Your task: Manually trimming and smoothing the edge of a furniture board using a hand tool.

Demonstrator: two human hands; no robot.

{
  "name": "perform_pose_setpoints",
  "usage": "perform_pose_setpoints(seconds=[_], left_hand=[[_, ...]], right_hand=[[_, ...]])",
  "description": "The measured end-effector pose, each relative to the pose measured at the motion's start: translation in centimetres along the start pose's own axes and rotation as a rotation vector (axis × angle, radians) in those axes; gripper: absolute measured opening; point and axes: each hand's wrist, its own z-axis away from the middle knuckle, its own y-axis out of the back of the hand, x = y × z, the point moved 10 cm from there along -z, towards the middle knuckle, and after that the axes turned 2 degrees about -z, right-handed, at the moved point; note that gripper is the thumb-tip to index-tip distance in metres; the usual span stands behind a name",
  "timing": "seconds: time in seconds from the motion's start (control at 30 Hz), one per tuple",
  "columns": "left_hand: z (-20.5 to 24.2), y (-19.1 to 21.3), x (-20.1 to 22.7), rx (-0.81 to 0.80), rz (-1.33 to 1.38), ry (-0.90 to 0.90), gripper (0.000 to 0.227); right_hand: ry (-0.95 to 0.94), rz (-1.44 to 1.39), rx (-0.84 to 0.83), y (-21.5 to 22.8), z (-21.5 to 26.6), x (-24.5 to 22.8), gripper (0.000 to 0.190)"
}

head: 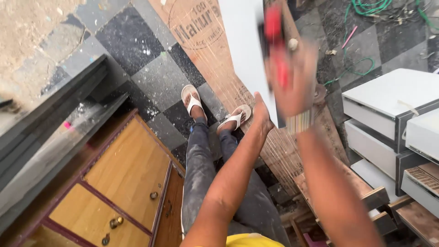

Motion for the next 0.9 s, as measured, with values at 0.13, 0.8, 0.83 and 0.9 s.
perform_pose_setpoints(seconds=[0.13, 0.8, 0.83, 0.9], left_hand=[[-4.7, 2.8, -1.6, -0.052, -0.001, 0.008, 0.068], [-3.6, 3.4, 0.2, -0.083, -0.045, -0.076, 0.074], [-3.2, 3.7, -0.1, -0.081, -0.046, -0.073, 0.074], [-3.1, 5.1, 0.2, 0.024, -0.063, -0.105, 0.069]], right_hand=[[0.048, 0.295, -0.002, 2.0, 16.2, -1.1, 0.036], [-0.112, 0.233, 0.015, 1.2, 20.3, 0.6, 0.033], [-0.116, 0.234, 0.016, 1.4, 19.6, -0.5, 0.033], [-0.176, 0.266, -0.037, 1.1, 17.9, -1.8, 0.031]])
